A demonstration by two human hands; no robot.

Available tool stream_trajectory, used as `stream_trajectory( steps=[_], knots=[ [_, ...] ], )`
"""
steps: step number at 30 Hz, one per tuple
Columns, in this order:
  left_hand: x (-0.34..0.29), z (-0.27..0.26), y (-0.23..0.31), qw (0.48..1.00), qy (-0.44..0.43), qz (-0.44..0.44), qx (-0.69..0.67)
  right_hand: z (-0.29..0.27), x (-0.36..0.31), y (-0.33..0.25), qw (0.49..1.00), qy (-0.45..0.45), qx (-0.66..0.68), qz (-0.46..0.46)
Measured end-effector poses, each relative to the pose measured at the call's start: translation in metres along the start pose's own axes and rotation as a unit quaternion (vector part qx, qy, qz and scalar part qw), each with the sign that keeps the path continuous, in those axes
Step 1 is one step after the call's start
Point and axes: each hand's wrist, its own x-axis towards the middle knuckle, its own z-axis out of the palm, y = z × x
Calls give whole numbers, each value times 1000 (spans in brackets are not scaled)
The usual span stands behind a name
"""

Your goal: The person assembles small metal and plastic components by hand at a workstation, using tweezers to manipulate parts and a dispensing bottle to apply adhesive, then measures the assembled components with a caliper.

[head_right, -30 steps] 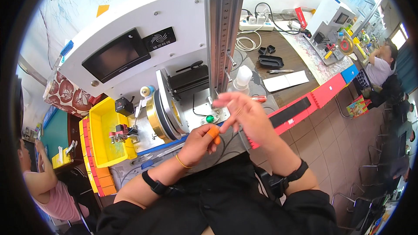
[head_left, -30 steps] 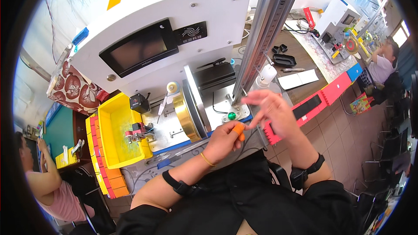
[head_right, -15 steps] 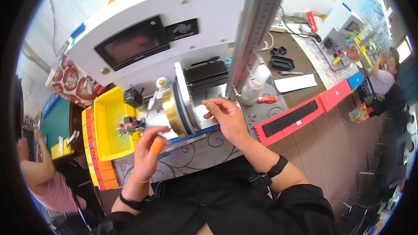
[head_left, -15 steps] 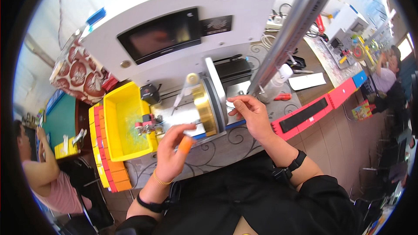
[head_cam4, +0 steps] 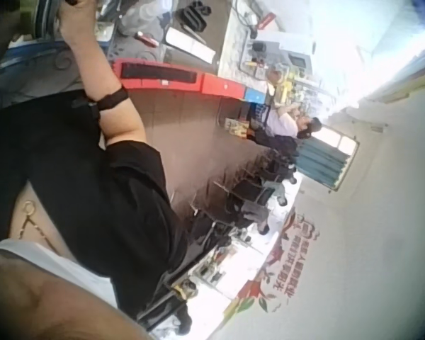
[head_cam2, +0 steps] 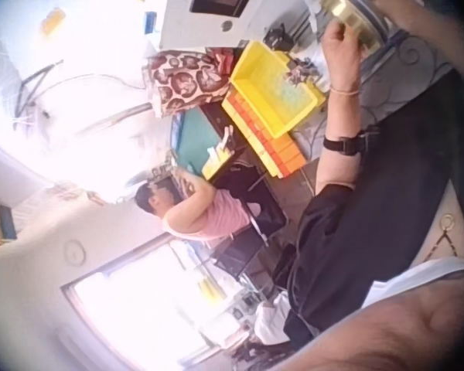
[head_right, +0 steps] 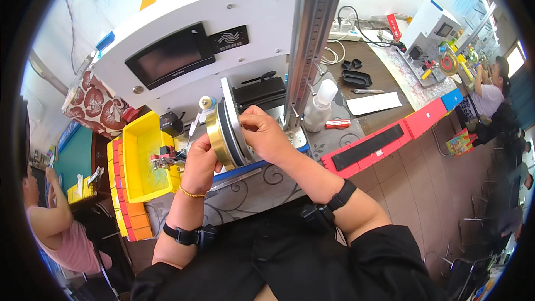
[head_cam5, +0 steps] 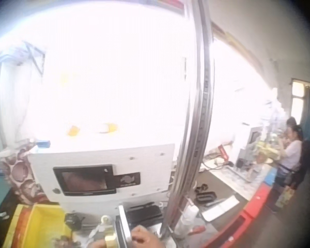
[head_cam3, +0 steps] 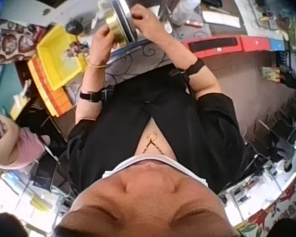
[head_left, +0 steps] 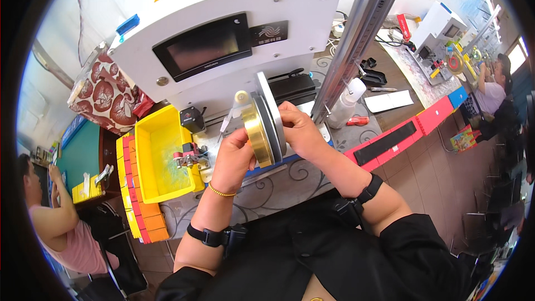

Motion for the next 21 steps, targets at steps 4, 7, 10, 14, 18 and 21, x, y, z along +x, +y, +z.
stream_trajectory(
  steps=[4, 7, 10, 14, 18, 21],
  knots=[
    [-6, -3, -10, 998, 53, 39, 9, -7, -11, -17, 995, -12, 37, 96],
    [-23, -4, -9, 987, 105, 79, 88, -21, -42, -29, 985, 52, 9, 164],
    [-46, -6, -6, 951, 128, 182, 214, -32, -78, -48, 970, 95, -192, 114],
    [-65, -26, -5, 926, 163, 217, 263, 15, -68, -91, 916, -121, -294, -243],
    [-77, -40, 5, 898, 198, 249, 305, 74, -42, -90, 917, -89, -341, -187],
    [-83, -58, -2, 902, 216, 229, 296, 84, -23, -77, 878, -154, -433, -134]
  ],
)
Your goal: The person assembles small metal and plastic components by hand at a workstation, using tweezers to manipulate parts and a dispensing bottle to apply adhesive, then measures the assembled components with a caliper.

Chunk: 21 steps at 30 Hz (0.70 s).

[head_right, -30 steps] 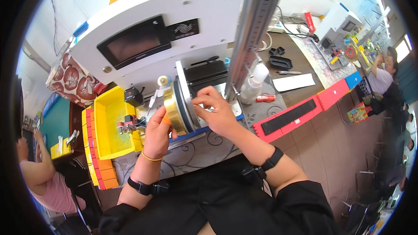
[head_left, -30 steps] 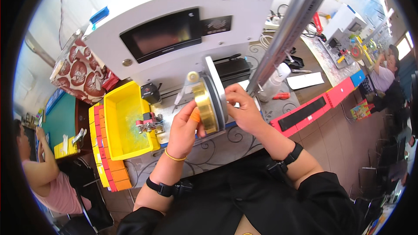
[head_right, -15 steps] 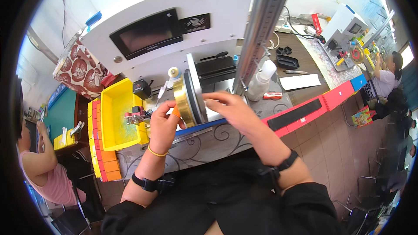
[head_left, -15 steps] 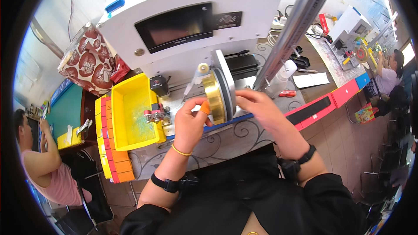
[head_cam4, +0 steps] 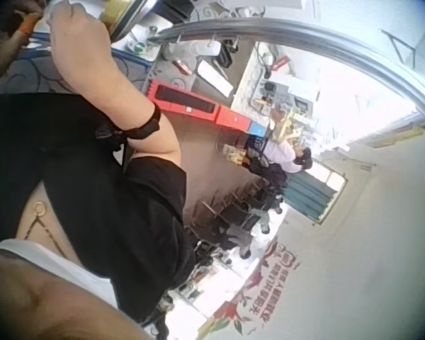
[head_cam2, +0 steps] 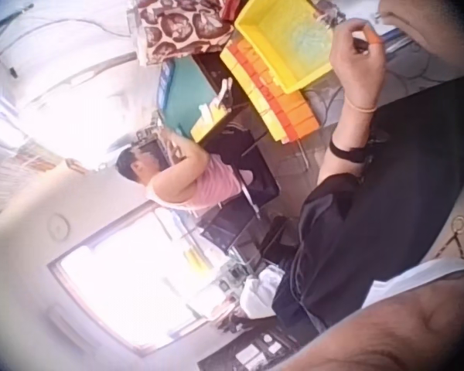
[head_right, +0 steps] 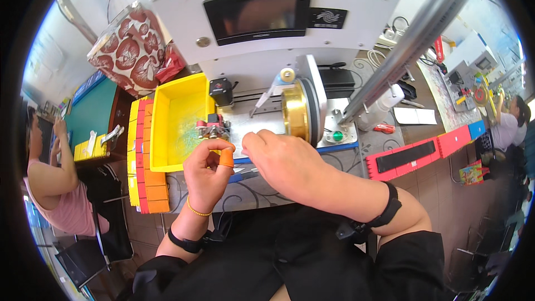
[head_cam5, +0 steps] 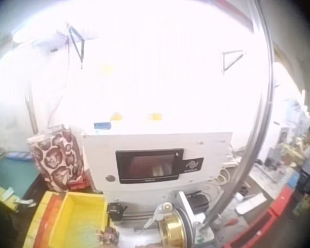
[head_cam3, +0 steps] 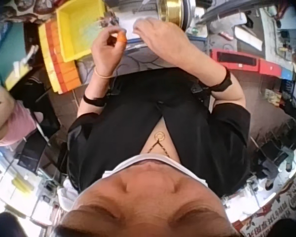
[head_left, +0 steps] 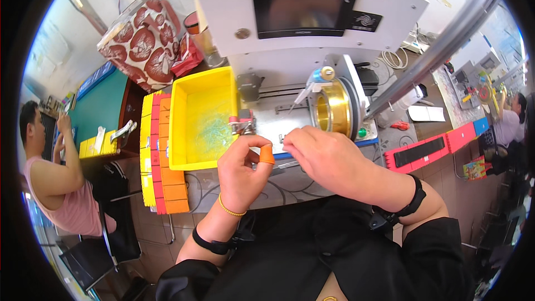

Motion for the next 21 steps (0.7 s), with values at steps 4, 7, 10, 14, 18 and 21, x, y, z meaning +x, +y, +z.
stream_trajectory(
  steps=[4, 7, 10, 14, 18, 21],
  knots=[
    [-4, -14, -13, 995, 26, -64, -71, 14, 23, 3, 998, 52, -33, -28],
    [-7, -16, -15, 994, 14, -68, -79, 23, 37, 6, 992, 97, -45, -65],
    [-11, -8, -15, 993, -3, -70, -95, 28, 44, 7, 993, 91, -42, -61],
    [-15, -2, -11, 994, -65, -52, -67, 30, 48, 8, 993, 102, -1, -59],
    [-17, 5, -11, 991, -83, -62, -86, 30, 48, 10, 996, 68, -43, -41],
    [-14, 7, -11, 968, -165, -137, -131, 17, 38, 1, 993, 28, -111, -16]
  ],
)
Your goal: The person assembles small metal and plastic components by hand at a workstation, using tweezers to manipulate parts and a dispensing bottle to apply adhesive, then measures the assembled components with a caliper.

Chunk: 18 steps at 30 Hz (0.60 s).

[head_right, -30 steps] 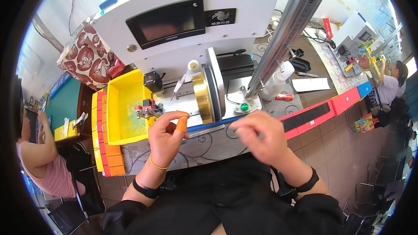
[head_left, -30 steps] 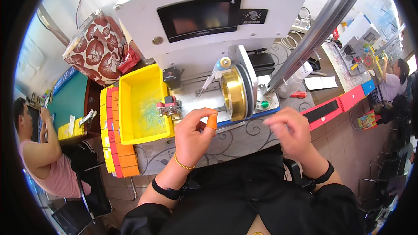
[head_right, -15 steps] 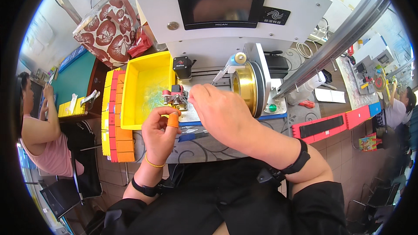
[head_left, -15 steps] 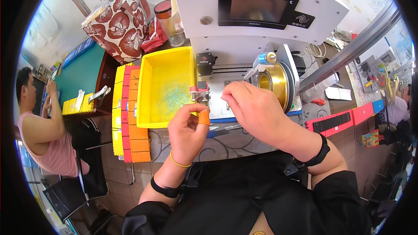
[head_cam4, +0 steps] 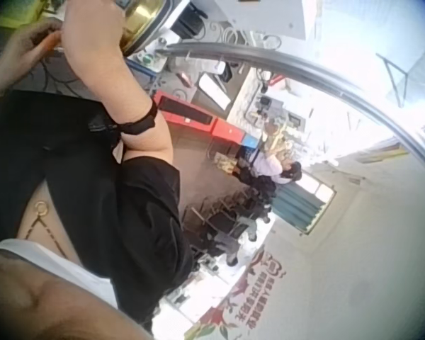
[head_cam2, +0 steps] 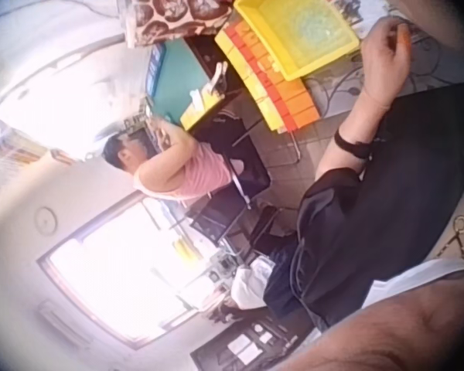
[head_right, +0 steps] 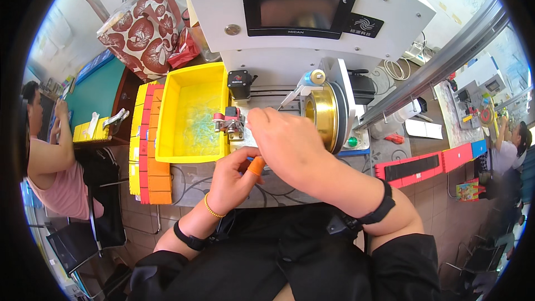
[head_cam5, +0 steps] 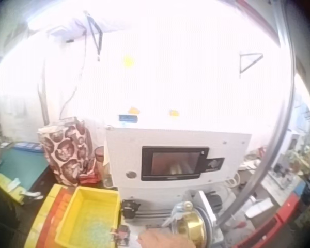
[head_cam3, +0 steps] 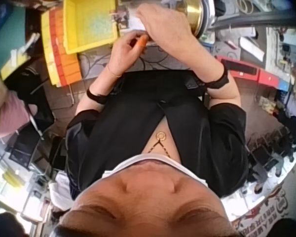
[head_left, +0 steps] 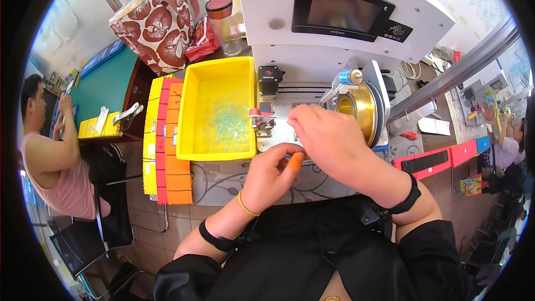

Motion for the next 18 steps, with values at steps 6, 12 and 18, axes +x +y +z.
stream_trajectory(
  steps=[6, 12, 18],
  knots=[
    [26, -2, 0, 888, -112, -154, -419, -58, 29, 30, 982, 154, -83, -67],
    [37, 6, -3, 693, -64, -138, -704, -65, 40, 50, 978, 57, -193, -49],
    [46, 27, 9, 885, 44, -78, -456, -58, 28, 50, 965, 146, -216, -32]
  ],
)
